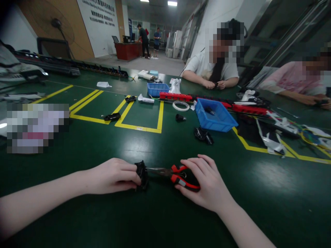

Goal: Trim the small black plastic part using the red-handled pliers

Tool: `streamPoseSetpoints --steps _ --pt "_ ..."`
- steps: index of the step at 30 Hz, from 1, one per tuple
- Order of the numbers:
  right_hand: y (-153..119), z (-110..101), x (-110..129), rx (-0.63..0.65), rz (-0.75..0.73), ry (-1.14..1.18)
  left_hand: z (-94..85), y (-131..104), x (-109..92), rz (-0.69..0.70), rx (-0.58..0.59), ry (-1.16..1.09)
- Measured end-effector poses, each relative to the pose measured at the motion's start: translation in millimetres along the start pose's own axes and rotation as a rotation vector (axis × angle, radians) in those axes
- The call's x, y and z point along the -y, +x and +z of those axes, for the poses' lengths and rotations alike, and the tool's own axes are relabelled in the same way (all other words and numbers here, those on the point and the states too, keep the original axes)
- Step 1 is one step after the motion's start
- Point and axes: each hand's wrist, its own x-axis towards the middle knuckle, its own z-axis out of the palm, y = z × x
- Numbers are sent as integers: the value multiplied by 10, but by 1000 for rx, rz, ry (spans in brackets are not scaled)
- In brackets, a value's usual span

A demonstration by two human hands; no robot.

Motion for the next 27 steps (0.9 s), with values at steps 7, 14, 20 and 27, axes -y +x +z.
streamPoseSetpoints --steps 7,14,20,27 --pt "56 -32 60 9 -41 -69 0 -5 -32 36 -40 30" --pt "74 -40 65 -19 -49 -101 4 -2 12 25 -37 -1" --pt "43 -22 41 -38 -51 -110 18 2 -25 76 -46 36" --pt "17 -39 -45 -106 45 -171 124 11 -244 67 -1 38"
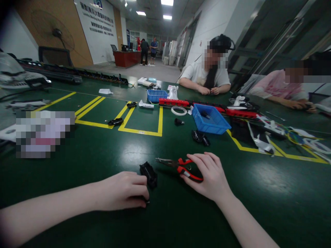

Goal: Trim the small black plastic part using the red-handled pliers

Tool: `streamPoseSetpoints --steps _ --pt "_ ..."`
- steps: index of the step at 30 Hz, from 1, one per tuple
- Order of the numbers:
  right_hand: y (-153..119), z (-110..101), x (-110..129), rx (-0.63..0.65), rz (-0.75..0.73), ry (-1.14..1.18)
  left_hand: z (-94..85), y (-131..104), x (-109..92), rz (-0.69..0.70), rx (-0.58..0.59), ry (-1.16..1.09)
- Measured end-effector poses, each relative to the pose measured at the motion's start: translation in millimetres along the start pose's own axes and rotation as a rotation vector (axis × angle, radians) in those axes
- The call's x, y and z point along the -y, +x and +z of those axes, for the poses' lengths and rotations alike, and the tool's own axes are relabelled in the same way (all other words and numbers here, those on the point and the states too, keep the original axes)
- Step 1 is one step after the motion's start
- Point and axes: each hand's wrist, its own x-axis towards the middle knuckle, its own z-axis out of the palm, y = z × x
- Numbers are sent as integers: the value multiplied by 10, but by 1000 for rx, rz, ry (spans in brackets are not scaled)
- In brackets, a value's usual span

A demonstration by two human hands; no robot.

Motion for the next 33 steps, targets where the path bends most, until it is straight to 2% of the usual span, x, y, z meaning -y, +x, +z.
streamPoseSetpoints --steps 4,11,17,23,29,33 --pt "1 3 -14 8 -7 -8 -5 1 -67 -47 23 -16" --pt "7 -17 8 12 -39 -34 65 33 -93 38 1 71" --pt "-18 -81 -31 43 2 -92 63 30 -111 83 12 132" --pt "4 -109 64 83 74 -104 63 47 -135 88 1 125" --pt "43 -117 138 129 152 -112 56 91 -274 101 45 325" --pt "25 -131 102 115 169 -127 31 83 -228 159 -18 393"
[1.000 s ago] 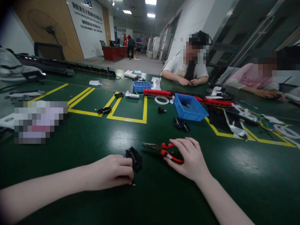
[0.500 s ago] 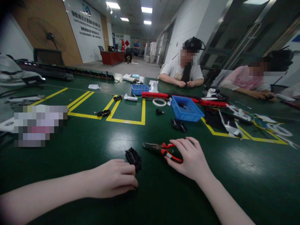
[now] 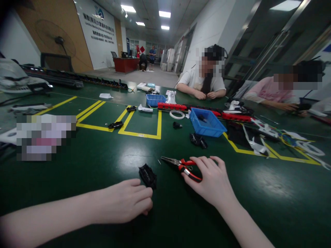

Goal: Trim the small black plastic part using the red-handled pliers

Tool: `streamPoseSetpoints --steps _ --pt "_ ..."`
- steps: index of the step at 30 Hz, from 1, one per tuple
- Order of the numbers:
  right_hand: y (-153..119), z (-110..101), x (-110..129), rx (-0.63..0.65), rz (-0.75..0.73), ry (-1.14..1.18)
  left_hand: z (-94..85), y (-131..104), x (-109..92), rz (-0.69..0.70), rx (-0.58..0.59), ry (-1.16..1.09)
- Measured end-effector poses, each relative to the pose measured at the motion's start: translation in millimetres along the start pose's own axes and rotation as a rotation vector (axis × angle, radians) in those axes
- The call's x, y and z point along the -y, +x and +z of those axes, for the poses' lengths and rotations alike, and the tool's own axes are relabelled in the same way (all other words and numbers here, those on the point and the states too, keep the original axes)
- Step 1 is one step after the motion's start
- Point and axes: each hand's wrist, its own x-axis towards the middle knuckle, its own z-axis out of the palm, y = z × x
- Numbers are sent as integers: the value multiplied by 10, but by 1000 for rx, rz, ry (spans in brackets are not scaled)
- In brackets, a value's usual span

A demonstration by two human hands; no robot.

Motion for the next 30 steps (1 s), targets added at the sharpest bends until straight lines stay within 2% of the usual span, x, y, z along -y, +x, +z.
streamPoseSetpoints --steps 2,4,6,8,15,20,30 --pt "-9 -11 -21 -4 -1 0 -20 -21 115 -69 -92 -55" --pt "-14 -27 -27 -5 -6 9 -42 -43 257 -209 -203 -91" --pt "-14 -44 -17 4 -12 24 -44 -62 382 -339 -245 -140" --pt "-12 -58 4 23 -12 36 -14 -72 464 -386 -237 -189" --pt "-13 -60 45 39 14 39 90 -42 503 -366 -137 -276" --pt "-12 -97 43 2 38 28 74 -53 509 -354 -143 -258" --pt "27 -98 162 68 10 21 90 -68 502 -360 -145 -176"
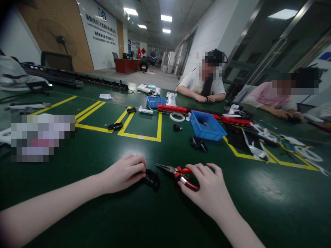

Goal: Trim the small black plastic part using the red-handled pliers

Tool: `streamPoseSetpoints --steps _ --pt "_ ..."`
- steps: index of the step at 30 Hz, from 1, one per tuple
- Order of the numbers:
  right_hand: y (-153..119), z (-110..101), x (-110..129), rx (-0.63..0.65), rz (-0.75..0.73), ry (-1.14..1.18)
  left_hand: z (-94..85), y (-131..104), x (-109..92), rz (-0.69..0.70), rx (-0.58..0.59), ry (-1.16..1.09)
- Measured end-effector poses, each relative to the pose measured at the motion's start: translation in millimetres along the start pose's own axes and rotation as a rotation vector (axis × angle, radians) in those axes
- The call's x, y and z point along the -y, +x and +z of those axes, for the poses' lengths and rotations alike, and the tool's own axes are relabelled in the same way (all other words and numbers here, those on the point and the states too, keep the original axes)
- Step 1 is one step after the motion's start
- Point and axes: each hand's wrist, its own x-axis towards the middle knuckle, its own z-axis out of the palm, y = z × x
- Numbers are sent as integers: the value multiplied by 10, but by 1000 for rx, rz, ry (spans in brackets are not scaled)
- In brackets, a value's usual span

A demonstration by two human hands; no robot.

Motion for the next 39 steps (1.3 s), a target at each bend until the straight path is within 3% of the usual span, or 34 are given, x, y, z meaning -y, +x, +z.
streamPoseSetpoints --steps 7,14,19,23,33,39 --pt "5 -30 -4 -13 -26 5 -39 -11 -23 -64 -23 -15" --pt "22 -53 32 -68 39 141 -98 15 -44 -266 -181 -488" --pt "4 4 130 -66 52 279 -54 68 -75 -189 -110 -772" --pt "-31 104 122 -38 37 310 -54 75 -82 -229 -81 -923" --pt "-27 94 118 -68 -24 277 -52 71 -46 -313 -26 -1036" --pt "-30 89 92 -80 -8 294 -28 51 -27 -209 -126 -792"
